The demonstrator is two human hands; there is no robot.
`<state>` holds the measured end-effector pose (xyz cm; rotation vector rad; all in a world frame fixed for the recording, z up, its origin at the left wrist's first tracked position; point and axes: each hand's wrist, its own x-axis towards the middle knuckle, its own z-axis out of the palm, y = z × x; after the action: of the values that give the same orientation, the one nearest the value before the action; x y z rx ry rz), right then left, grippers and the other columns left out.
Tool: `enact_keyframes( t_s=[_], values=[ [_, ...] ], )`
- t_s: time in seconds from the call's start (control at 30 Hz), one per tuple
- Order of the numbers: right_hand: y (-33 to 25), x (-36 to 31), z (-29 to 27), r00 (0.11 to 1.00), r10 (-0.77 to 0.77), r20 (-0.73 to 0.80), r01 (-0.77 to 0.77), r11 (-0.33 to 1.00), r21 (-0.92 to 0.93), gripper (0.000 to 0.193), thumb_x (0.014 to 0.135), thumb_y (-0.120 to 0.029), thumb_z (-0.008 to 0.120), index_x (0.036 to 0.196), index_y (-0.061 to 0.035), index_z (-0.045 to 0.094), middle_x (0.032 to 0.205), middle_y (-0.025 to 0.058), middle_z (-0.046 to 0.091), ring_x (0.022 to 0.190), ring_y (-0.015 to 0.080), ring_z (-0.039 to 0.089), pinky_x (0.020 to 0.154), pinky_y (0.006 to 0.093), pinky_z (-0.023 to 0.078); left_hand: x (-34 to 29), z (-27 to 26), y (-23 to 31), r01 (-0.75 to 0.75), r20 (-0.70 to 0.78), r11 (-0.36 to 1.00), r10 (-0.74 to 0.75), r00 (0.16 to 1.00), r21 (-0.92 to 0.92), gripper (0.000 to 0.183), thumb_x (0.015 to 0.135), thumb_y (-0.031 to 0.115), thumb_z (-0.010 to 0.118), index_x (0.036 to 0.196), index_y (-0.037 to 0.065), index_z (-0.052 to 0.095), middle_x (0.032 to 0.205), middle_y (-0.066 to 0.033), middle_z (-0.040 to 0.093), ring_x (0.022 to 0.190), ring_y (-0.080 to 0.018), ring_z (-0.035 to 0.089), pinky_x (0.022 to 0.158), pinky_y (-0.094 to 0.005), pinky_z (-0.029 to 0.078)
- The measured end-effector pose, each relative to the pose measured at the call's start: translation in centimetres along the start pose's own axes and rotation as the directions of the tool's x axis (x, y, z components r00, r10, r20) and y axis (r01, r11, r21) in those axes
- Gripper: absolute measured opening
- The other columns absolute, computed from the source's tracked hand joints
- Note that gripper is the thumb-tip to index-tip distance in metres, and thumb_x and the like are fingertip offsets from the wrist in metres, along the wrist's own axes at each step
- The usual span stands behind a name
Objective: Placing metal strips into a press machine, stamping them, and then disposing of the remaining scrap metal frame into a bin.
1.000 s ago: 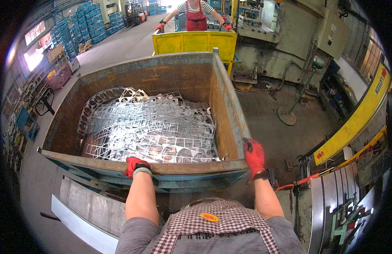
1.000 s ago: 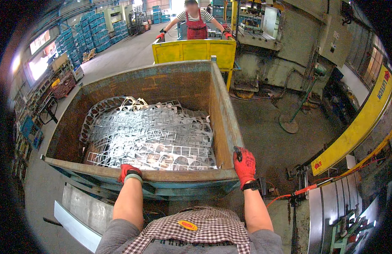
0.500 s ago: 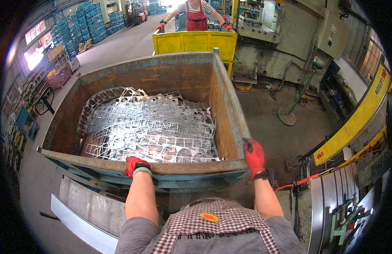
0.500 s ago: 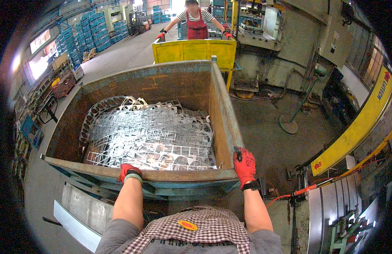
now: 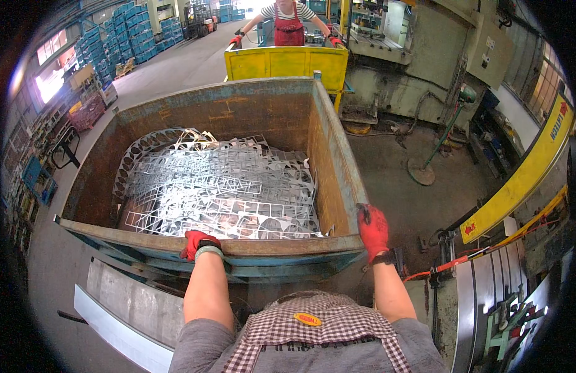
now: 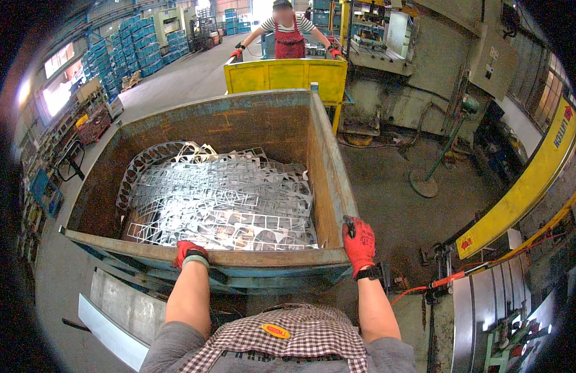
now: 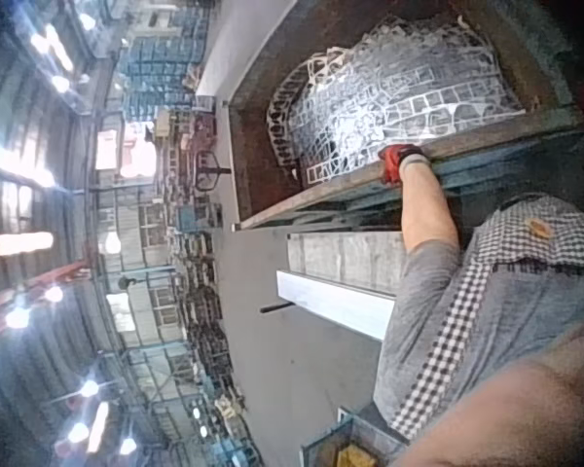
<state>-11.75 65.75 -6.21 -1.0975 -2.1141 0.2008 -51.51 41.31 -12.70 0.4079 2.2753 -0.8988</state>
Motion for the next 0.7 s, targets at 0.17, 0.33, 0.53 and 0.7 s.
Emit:
enact_keyframes(
  t_s=[0.17, 0.33, 0.53, 0.7],
  values=[
    [-0.2, 0.1, -0.2, 1.000, -0.008, -0.002, 0.008, 1.000, 0.000, 0.023, 0.082, -0.022, 0.054, 0.100, -0.0096, 0.061, 0.098, 0.0125, 0.062, 0.090, 0.0323, 0.056, 0.082, 0.0406, 0.043, 2.0, 0.8, 0.3, 0.118, 0.071, 0.937, -0.100, 0.992, -0.328, 0.052, 0.088, 0.041, 0.029, 0.134, 0.015, 0.031, 0.137, -0.0093, 0.034, 0.124, -0.0340, 0.031, 0.099, -0.0509, 0.020],
    [0.1, -0.2, 0.1, 1.000, 0.002, -0.009, -0.002, 1.000, -0.023, 0.023, 0.083, -0.023, 0.053, 0.099, -0.0083, 0.061, 0.099, 0.0131, 0.061, 0.091, 0.0334, 0.056, 0.082, 0.0410, 0.043, 2.6, 1.1, 0.3, 0.222, 0.261, 0.893, -0.123, 0.957, -0.391, 0.063, 0.089, 0.048, 0.020, 0.142, 0.014, 0.019, 0.146, -0.0106, 0.025, 0.133, -0.0393, 0.020, 0.108, -0.0507, 0.010],
    [0.5, -0.1, 0.6, 1.000, -0.014, -0.004, 0.013, 1.000, -0.026, 0.027, 0.083, -0.025, 0.053, 0.099, -0.0052, 0.061, 0.100, 0.0146, 0.061, 0.090, 0.0348, 0.056, 0.082, 0.0420, 0.043, 2.4, 0.6, 0.4, -0.121, -0.018, 0.911, 0.140, 0.990, 0.393, 0.053, 0.085, 0.041, 0.045, 0.131, 0.015, 0.041, 0.137, -0.0034, 0.042, 0.125, -0.0264, 0.037, 0.102, -0.0432, 0.027],
    [0.4, -0.1, 0.4, 1.000, 0.011, 0.022, -0.011, 1.000, -0.007, 0.027, 0.083, -0.024, 0.053, 0.101, -0.0056, 0.060, 0.100, 0.0149, 0.061, 0.093, 0.0336, 0.055, 0.082, 0.0417, 0.044, 9.4, 2.5, 2.0, 0.036, 0.070, 0.701, -0.122, 0.990, 0.712, 0.064, 0.086, 0.048, 0.033, 0.138, 0.012, 0.025, 0.142, -0.0060, 0.033, 0.130, -0.0213, 0.030, 0.104, -0.0419, 0.028]
  ],
)
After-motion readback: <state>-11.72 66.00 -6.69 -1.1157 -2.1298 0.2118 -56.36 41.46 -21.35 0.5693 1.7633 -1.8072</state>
